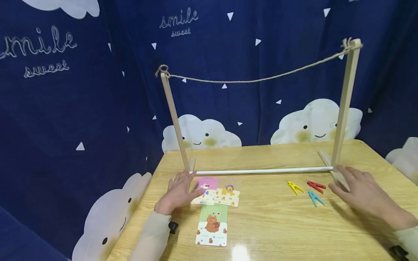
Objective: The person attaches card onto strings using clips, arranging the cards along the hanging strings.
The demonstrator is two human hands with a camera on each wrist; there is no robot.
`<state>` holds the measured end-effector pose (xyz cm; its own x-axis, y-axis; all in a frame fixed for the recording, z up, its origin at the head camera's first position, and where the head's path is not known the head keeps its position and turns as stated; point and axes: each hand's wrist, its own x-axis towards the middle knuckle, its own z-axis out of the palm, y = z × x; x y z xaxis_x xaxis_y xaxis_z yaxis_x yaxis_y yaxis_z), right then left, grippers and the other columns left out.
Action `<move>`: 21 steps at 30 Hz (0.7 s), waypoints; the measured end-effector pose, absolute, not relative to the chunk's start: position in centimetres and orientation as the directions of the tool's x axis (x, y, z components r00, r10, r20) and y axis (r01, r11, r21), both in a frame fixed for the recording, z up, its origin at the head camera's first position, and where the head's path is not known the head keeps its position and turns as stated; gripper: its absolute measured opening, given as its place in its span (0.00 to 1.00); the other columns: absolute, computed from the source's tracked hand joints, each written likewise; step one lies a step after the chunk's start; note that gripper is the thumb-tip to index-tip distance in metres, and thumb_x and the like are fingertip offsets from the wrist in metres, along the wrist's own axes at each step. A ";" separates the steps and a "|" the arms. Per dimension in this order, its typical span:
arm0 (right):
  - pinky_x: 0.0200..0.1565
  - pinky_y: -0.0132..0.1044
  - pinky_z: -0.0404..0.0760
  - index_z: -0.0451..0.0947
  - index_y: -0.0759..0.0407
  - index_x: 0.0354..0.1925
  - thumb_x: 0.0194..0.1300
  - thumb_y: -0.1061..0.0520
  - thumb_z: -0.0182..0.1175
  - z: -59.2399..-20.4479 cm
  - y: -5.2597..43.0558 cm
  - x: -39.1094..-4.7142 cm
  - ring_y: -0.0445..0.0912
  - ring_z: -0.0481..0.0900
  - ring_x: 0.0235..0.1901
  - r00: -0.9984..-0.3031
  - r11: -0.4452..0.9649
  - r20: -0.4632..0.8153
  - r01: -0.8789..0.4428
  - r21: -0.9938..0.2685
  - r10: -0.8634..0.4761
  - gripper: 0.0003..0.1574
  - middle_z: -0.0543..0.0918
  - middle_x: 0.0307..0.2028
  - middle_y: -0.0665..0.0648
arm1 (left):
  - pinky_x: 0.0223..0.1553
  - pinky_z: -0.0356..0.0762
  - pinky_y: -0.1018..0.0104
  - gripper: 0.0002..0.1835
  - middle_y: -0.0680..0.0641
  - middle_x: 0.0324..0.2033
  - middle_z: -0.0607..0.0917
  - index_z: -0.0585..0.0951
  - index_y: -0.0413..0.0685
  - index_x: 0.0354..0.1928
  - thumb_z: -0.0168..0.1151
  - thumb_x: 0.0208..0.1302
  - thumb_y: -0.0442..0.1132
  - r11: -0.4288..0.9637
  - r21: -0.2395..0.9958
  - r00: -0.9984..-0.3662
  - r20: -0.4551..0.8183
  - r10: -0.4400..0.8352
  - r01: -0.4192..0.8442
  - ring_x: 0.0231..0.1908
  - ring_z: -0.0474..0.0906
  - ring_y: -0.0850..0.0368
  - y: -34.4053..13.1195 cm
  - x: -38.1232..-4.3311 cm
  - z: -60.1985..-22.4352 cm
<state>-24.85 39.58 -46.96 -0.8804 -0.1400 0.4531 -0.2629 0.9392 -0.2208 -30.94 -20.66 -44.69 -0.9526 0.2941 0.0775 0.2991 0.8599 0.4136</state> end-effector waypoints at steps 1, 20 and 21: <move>0.56 0.67 0.59 0.65 0.72 0.69 0.71 0.41 0.64 -47.0 39.5 -24.9 0.79 0.69 0.56 -0.876 0.934 0.459 -0.275 -0.228 -0.146 0.45 0.72 0.59 0.82 | 0.72 0.31 0.26 0.52 0.37 0.81 0.50 0.59 0.59 0.81 0.56 0.62 0.78 0.853 0.419 -0.949 0.084 0.305 0.311 0.80 0.40 0.34 -20.3 -31.0 -44.7; 0.53 0.70 0.70 0.70 0.77 0.65 0.72 0.45 0.64 -47.1 38.3 -25.8 0.80 0.72 0.56 -0.908 0.895 0.371 -0.319 -0.312 -0.195 0.40 0.75 0.58 0.84 | 0.75 0.57 0.43 0.51 0.44 0.77 0.66 0.64 0.54 0.79 0.70 0.59 0.68 0.742 0.432 -0.853 0.156 0.498 0.512 0.77 0.59 0.43 -13.7 -33.8 -45.9; 0.52 0.70 0.71 0.70 0.77 0.65 0.72 0.45 0.64 -47.0 38.2 -25.9 0.80 0.72 0.57 -0.911 0.894 0.363 -0.319 -0.315 -0.197 0.40 0.75 0.58 0.84 | 0.75 0.58 0.44 0.50 0.45 0.76 0.67 0.65 0.55 0.79 0.71 0.59 0.67 0.740 0.436 -0.853 0.153 0.499 0.512 0.76 0.60 0.44 -13.4 -33.9 -45.9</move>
